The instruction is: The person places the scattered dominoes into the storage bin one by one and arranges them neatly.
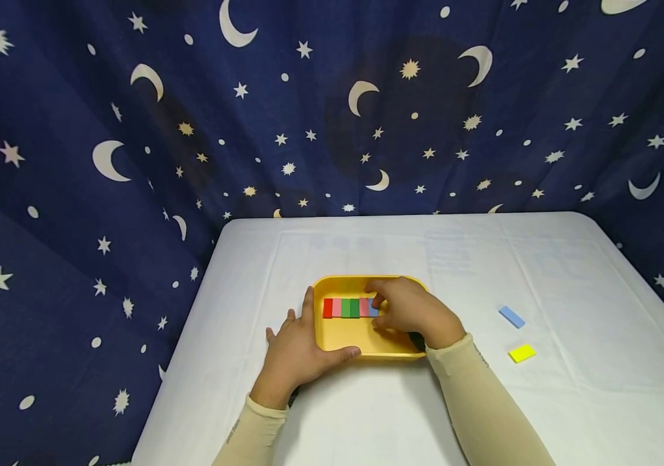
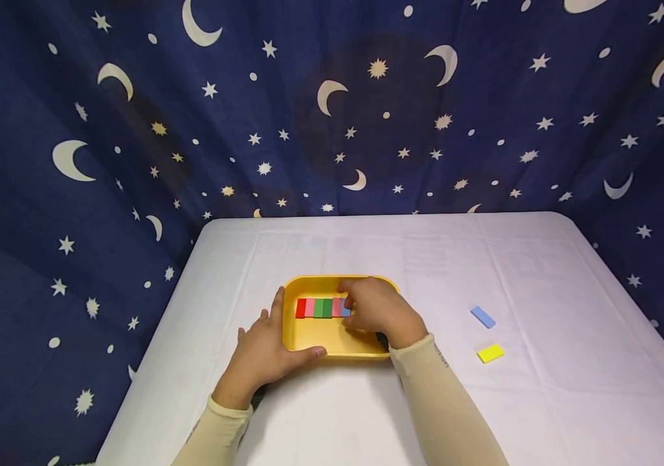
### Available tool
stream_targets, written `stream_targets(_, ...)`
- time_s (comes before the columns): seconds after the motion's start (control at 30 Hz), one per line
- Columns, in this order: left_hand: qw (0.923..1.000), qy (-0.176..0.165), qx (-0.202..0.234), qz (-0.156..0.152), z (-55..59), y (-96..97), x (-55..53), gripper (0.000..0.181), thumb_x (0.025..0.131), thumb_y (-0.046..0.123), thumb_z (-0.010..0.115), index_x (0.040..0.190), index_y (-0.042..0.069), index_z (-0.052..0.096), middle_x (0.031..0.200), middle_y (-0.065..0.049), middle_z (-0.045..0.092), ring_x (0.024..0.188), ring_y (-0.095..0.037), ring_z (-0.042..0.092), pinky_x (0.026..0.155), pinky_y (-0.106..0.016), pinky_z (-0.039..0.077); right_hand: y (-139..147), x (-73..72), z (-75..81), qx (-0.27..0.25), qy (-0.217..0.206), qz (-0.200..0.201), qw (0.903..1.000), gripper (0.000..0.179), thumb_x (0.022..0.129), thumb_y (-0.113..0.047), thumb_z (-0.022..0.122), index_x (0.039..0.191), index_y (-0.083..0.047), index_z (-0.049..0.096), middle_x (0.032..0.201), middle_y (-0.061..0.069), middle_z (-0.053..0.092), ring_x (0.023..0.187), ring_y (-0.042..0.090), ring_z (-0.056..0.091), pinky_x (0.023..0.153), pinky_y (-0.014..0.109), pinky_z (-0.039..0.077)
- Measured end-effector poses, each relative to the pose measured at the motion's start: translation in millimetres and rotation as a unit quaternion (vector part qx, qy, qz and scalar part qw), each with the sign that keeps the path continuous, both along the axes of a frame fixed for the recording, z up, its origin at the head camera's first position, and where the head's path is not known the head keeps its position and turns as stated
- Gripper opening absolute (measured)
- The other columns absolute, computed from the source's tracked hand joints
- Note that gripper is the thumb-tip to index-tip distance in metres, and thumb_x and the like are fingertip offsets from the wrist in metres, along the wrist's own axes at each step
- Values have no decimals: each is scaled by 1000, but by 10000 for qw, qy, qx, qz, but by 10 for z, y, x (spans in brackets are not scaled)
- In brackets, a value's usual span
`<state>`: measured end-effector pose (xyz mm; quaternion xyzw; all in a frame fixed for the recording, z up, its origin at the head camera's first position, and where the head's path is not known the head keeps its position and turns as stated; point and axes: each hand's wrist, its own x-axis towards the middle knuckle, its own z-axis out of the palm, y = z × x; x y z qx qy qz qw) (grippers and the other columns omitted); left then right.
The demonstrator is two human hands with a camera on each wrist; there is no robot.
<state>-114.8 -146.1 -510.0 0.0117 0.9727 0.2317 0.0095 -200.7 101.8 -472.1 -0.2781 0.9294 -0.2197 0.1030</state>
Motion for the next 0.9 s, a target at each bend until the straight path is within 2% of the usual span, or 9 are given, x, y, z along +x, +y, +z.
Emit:
stream_targets(0.33, 10000, -36, -7, -23, 16, 28, 13, 148, 60, 98, 69, 172, 21, 9, 144, -9, 65, 144, -46, 46, 104, -88, 22, 42, 16, 23, -7, -183, -118, 9998, 64, 81, -30, 93, 136, -10, 67, 104, -2, 76, 89, 15, 64, 87, 39, 52)
stream_targets(0.57, 10000, -19, 13, -20, 12, 27, 12, 149, 60, 99, 68, 172, 21, 8, 145, -8, 64, 143, -46, 47, 102, -90, 22, 68, 51, 94, -7, -336, -249, 9991, 64, 84, -32, 91, 140, -12, 66, 107, -2, 76, 92, 18, 67, 88, 42, 54)
stream_targets(0.9, 10000, 12, -44, -25, 12, 11, 23, 151, 58, 102, 64, 171, 19, 9, 141, -8, 67, 141, -46, 49, 100, -90, 24, 151, 185, 337, 31, 40, -368, 9993, 64, 87, -33, 88, 143, -16, 64, 114, -1, 76, 104, 25, 69, 92, 47, 55)
